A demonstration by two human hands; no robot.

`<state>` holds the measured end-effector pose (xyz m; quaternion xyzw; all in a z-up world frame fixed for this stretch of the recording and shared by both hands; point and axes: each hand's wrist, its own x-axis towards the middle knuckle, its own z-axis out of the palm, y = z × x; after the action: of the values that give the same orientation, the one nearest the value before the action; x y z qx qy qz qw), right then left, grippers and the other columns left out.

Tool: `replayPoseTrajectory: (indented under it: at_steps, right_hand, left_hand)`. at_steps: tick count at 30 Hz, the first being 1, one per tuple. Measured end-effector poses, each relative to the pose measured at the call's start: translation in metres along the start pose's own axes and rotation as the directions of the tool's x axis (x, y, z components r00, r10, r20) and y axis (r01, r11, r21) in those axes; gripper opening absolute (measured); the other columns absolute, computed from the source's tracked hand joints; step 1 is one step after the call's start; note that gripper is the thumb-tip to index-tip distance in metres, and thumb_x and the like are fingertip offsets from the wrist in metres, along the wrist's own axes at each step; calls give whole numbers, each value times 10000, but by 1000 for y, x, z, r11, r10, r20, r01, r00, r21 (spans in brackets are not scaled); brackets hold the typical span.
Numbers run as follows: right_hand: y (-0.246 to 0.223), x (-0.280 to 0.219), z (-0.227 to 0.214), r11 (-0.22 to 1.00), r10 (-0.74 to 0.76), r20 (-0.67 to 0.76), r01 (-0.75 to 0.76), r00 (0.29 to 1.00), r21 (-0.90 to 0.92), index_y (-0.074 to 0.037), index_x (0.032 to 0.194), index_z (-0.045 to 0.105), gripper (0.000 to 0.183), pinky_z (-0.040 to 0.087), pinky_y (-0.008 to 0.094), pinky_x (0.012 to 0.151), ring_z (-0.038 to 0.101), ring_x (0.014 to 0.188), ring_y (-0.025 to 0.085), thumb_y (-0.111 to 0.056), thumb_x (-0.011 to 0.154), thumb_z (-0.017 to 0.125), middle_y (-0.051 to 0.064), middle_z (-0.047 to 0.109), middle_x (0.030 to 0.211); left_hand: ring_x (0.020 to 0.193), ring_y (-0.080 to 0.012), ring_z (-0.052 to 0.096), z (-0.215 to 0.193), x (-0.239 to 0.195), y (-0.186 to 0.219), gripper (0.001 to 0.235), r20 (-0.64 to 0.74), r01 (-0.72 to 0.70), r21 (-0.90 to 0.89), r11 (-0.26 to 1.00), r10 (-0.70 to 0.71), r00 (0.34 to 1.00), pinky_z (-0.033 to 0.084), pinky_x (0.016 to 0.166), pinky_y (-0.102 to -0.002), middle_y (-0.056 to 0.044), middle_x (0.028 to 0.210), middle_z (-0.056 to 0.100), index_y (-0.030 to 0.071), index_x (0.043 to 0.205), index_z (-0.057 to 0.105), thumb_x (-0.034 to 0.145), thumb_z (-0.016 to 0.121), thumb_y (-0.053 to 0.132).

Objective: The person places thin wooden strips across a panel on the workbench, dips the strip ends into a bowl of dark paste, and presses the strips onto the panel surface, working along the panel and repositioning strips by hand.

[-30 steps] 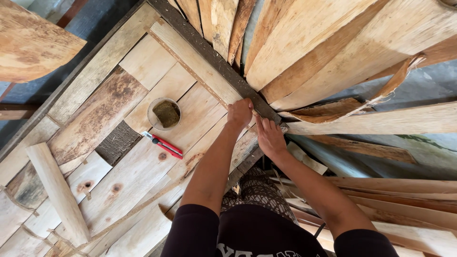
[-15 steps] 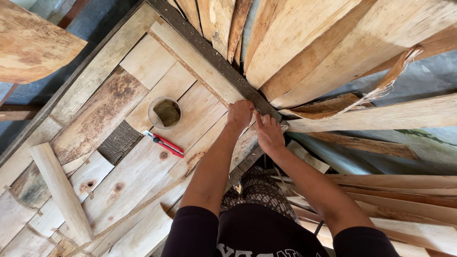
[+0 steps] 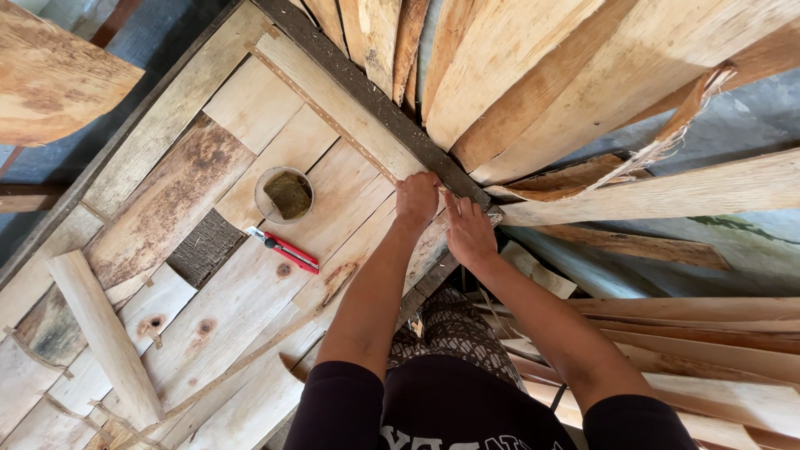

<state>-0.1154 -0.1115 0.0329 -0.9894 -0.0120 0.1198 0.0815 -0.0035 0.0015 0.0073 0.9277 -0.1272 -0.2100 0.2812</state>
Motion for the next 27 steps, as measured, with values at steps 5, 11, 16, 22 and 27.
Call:
replayPoseTrajectory:
  at_steps: [5, 11, 16, 22, 27]
  right_hand:
    - [-3, 7, 0, 999, 44, 55, -42, 998, -23, -71, 1561, 363, 802, 524, 438, 880, 551, 1100, 321, -216, 861, 725, 142, 514, 1198]
    - [2, 17, 2, 995, 102, 212, -98, 972, -28, -99, 1603, 286, 812, 584, 448, 794, 672, 996, 339, -277, 912, 673, 183, 640, 1111]
    - [5, 16, 1, 989, 144, 309, -148, 940, -10, -156, 1668, 196, 837, 595, 487, 728, 741, 813, 348, -229, 950, 619, 181, 747, 938]
    - [-5, 19, -19, 980, 184, 388, -199, 903, -3, -171, 1652, 157, 886, 599, 480, 758, 735, 860, 346, -328, 933, 651, 175, 746, 960]
    - [-5, 24, -21, 975, 177, 419, -217, 891, 49, -118, 1655, 184, 844, 602, 471, 814, 743, 929, 342, -296, 962, 633, 167, 759, 983]
  left_hand:
    - [1002, -322, 708, -3, -4, 2, 195, 17, 7, -18, 1000, -6, 1000, 430, 1023, -514, -125, 1027, 755, 107, 1020, 762, 931, 588, 104]
    - [1011, -308, 695, -3, -10, 0, 160, 26, -40, 14, 999, 39, 999, 450, 985, -502, -120, 1014, 728, 120, 990, 761, 931, 616, 154]
    - [1092, -249, 644, -5, -19, 8, 162, -15, -117, 139, 983, 121, 993, 441, 937, -455, -71, 1054, 673, 155, 970, 761, 951, 602, 181]
    - [1155, -210, 621, 4, -27, 10, 201, 2, -182, 252, 950, 188, 982, 383, 1051, -443, -52, 1100, 639, 135, 1093, 721, 942, 588, 129]
    - [1155, -186, 618, 7, -29, 13, 249, 53, -133, 309, 942, 123, 991, 337, 1109, -452, -56, 1103, 628, 124, 1173, 682, 952, 582, 68]
